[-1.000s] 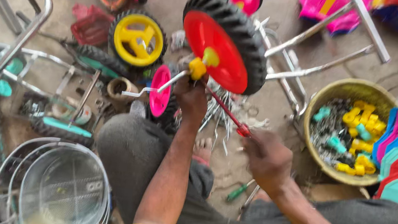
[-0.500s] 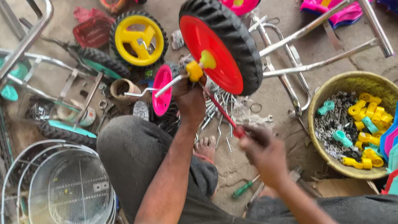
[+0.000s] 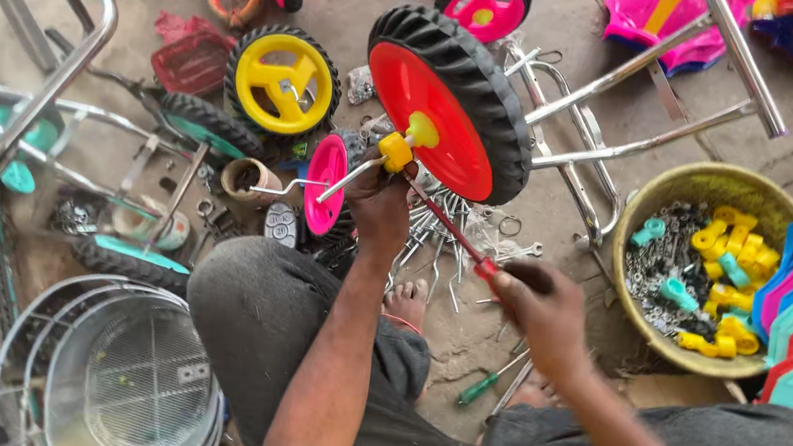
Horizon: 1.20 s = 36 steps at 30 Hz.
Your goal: The person assembles a child's tricycle by attaching a red wheel to the frame using a wrench and a screwdriver. They tighten the axle nut and secure the wheel to the frame.
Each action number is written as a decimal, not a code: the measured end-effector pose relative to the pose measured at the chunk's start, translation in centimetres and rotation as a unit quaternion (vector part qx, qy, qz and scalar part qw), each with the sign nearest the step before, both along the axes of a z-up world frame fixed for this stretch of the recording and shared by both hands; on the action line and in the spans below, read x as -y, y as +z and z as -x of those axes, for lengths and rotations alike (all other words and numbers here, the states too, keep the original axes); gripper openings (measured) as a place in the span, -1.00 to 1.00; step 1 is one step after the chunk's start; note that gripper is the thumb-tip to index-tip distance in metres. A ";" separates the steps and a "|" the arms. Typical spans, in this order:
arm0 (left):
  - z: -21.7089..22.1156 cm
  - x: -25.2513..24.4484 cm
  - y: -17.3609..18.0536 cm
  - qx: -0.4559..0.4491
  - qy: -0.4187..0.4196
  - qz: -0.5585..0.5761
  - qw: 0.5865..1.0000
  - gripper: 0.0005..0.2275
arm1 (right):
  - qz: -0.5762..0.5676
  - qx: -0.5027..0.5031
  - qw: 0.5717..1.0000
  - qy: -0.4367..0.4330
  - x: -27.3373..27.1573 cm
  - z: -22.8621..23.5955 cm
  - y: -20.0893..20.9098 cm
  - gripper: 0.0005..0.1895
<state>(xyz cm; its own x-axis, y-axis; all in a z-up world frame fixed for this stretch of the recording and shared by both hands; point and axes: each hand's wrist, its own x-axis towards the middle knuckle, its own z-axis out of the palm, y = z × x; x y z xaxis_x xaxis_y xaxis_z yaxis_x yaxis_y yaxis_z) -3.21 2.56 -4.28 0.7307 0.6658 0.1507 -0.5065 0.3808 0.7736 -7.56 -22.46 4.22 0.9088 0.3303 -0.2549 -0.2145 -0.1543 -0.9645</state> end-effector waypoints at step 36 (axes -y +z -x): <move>1.4 0.0 2.8 0.008 -0.014 0.057 0.998 -0.61 | 0.135 0.325 0.929 0.112 0.2 2.1 -0.8 -0.55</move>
<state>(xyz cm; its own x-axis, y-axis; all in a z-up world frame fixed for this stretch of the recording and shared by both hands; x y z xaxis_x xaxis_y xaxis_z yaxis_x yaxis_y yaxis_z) -4.58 2.56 -1.47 0.7472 0.6589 0.0870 -0.5062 0.4794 0.7169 -9.61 -22.62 3.45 0.8155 0.5341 0.2229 0.4672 -0.3802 -0.7983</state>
